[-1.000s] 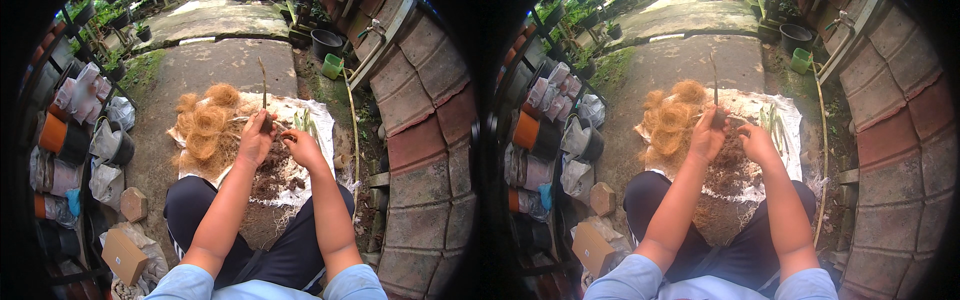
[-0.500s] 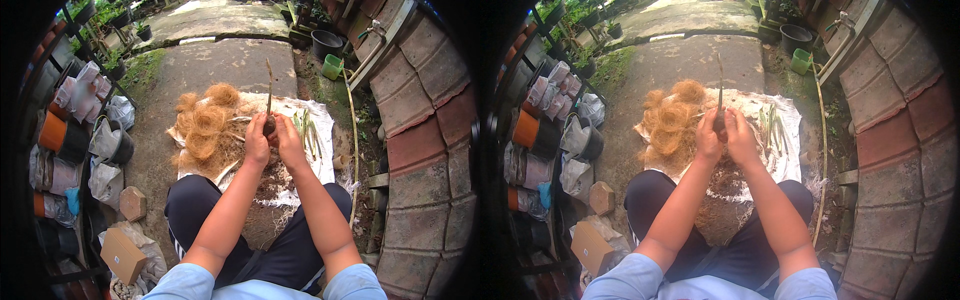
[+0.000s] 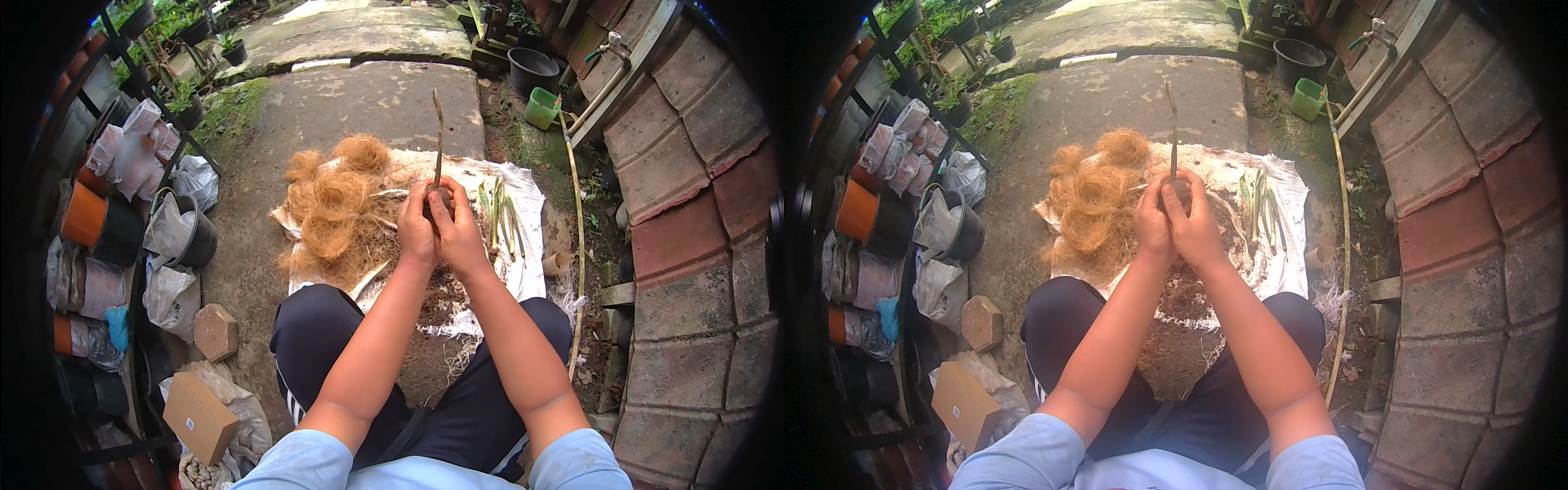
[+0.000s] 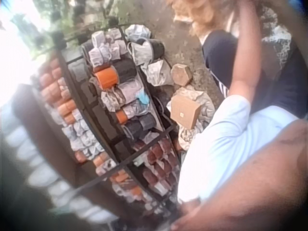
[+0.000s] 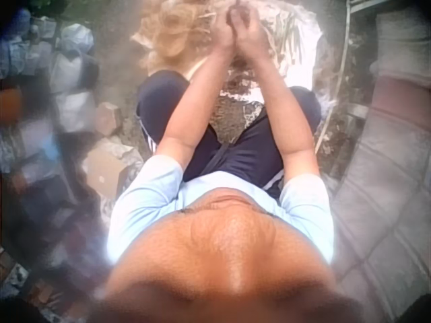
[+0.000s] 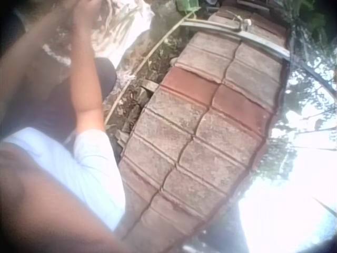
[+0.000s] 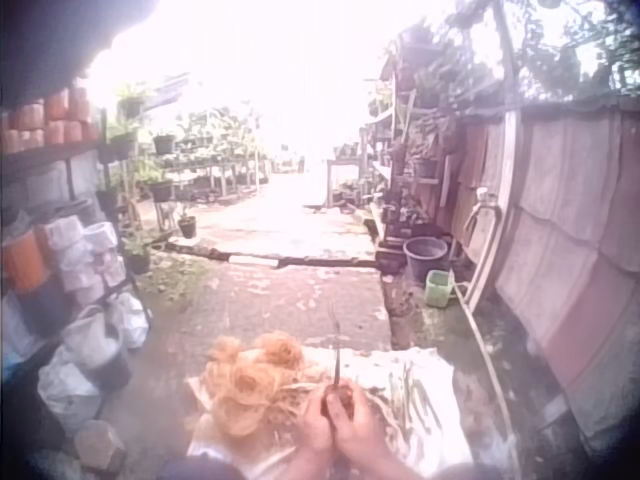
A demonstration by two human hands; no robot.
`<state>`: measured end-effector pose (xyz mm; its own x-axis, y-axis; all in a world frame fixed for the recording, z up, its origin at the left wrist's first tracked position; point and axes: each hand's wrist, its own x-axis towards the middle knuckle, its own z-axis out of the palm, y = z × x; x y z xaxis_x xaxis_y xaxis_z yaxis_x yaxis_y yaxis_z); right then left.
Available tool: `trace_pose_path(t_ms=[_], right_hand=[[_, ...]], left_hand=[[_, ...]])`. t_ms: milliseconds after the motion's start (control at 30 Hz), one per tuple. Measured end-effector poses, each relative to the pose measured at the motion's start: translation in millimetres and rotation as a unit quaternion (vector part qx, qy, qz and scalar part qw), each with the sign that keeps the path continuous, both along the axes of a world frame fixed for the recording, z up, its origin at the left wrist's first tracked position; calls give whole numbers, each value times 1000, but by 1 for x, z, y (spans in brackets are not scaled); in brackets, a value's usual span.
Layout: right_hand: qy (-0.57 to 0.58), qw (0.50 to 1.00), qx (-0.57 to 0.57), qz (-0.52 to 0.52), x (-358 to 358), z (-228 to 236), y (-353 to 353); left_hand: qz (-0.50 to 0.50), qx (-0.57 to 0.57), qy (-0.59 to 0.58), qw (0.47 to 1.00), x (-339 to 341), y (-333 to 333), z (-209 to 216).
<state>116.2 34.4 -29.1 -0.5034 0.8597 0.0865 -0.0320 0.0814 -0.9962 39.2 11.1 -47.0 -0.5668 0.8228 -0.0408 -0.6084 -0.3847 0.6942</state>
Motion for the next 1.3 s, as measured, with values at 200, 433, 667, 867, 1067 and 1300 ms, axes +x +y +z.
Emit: trace_pose_path(t_ms=[200,433,667,867,1067,1300], right_hand=[[103,985,-140,20,8,6,9],[118,982,-147,3,9,11,10],[17,1000,-19,-1,11,-7,20],[-6,999,33,25,14,-3,18],[0,997,43,60,17,4,16],[-14,998,-9,61,12,3,12]], left_hand=[[-126,94,-79,984,-12,2,-12],[-123,73,11,990,-4,2,-2],[-110,72,36,991,-2,3,-1],[-94,73,33,992,-3,4,-2],[-96,71,17,993,-8,-2,1],[-88,5,-35,995,-9,-4,-4]])
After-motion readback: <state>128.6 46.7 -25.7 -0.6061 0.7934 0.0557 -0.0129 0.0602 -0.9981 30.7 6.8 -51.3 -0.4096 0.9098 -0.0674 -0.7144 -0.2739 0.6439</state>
